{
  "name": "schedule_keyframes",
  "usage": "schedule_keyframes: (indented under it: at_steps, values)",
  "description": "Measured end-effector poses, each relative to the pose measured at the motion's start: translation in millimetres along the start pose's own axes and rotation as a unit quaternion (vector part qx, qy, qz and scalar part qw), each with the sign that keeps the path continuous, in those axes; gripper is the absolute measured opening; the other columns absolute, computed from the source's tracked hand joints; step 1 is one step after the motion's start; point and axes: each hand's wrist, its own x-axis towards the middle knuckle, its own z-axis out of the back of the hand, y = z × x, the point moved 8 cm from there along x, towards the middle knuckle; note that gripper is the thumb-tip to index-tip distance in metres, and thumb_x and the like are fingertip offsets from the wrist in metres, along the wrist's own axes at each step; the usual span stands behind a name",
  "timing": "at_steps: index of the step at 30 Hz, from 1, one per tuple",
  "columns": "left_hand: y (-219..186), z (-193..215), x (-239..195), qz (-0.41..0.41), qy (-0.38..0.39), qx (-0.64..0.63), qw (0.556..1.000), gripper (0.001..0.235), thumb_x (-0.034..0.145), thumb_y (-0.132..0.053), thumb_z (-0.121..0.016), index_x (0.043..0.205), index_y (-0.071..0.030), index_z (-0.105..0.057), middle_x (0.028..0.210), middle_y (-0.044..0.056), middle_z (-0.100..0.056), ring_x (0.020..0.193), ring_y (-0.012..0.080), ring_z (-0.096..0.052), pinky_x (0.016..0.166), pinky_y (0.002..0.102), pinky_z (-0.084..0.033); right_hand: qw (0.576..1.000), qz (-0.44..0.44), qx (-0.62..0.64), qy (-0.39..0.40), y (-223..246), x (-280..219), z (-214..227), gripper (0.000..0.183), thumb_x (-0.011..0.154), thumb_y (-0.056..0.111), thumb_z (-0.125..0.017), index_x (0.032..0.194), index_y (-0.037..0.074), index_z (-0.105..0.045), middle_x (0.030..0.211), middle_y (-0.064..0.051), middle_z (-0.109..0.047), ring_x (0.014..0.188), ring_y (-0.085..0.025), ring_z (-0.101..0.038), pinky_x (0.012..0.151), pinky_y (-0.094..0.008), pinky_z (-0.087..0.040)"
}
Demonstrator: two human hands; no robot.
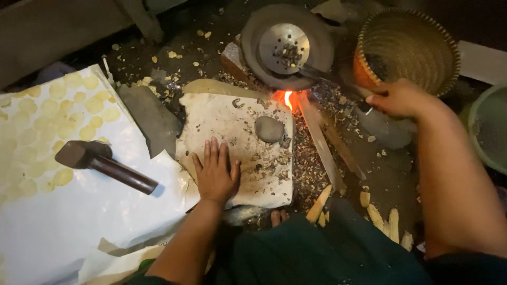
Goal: Flattening nuts with a hammer on a stone anvil and collecting them on a sheet
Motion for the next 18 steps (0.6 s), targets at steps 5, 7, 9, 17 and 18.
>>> schedule_keyframes:
  at_steps: [5, 7, 9, 17, 18]
  values:
    - [1.0, 3.7, 0.1, 0.017, 0.013, -0.02, 1.0, 0.087, 0.1, -0.062, -0.039, 0.157, 0.003, -0.029, 0.169, 0.024, -0.023, 0.158, 0.0377, -0.016, 0.122, 0.065, -0.009, 0.998, -0.053, 0.016, 0.019, 55.9, -75.5, 41.2, 0.043, 0.102, 0.036, -0.059, 0.143, 0.025, -0.065, 0.086, -0.022, -0.075, 0.062, -0.032, -0.062, 0.062, -0.042, -0.05]
    - [1.3, 4.0, 3.6, 0.02, 0.033, -0.012, 0.999, 0.093, 0.101, -0.069, -0.031, 0.158, 0.005, -0.025, 0.169, 0.026, -0.018, 0.159, 0.0379, -0.011, 0.123, 0.065, -0.005, 0.993, -0.105, 0.023, 0.045, 73.7, -106.2, 50.5, 0.042, 0.106, 0.034, -0.057, 0.147, 0.032, -0.061, 0.075, -0.02, -0.073, 0.05, -0.025, -0.053, 0.049, -0.037, -0.043]
    - [5.1, 5.0, 7.3, 0.059, 0.062, -0.03, 0.996, 0.11, 0.096, -0.079, -0.036, 0.16, 0.007, -0.01, 0.169, 0.029, -0.009, 0.158, 0.0394, -0.006, 0.124, 0.058, -0.001, 0.992, -0.102, 0.002, 0.074, 88.4, -126.5, 49.0, 0.04, 0.105, 0.041, -0.055, 0.144, 0.034, -0.061, 0.056, -0.01, -0.066, 0.038, -0.015, -0.043, 0.039, -0.026, -0.031]
    - [6.8, 3.9, 15.2, 0.059, -0.007, -0.089, 0.994, 0.136, 0.081, -0.073, -0.074, 0.159, 0.012, -0.002, 0.168, 0.036, -0.001, 0.159, 0.0443, -0.006, 0.128, 0.052, -0.01, 0.989, 0.035, -0.142, -0.01, 162.1, -184.9, 26.3, 0.05, 0.097, 0.041, -0.053, 0.147, 0.038, -0.052, 0.101, -0.006, -0.078, 0.073, -0.028, -0.076, 0.067, -0.042, -0.063]
    - [6.1, 7.6, 14.8, 0.059, -0.015, -0.105, 0.993, 0.135, 0.081, -0.07, -0.075, 0.16, 0.012, -0.002, 0.168, 0.035, -0.001, 0.16, 0.0438, -0.007, 0.128, 0.051, -0.011, 0.983, 0.096, -0.148, -0.059, 171.2, -189.0, 21.9, 0.051, 0.096, 0.039, -0.056, 0.146, 0.029, -0.055, 0.103, -0.005, -0.076, 0.068, -0.027, -0.076, 0.061, -0.041, -0.063]
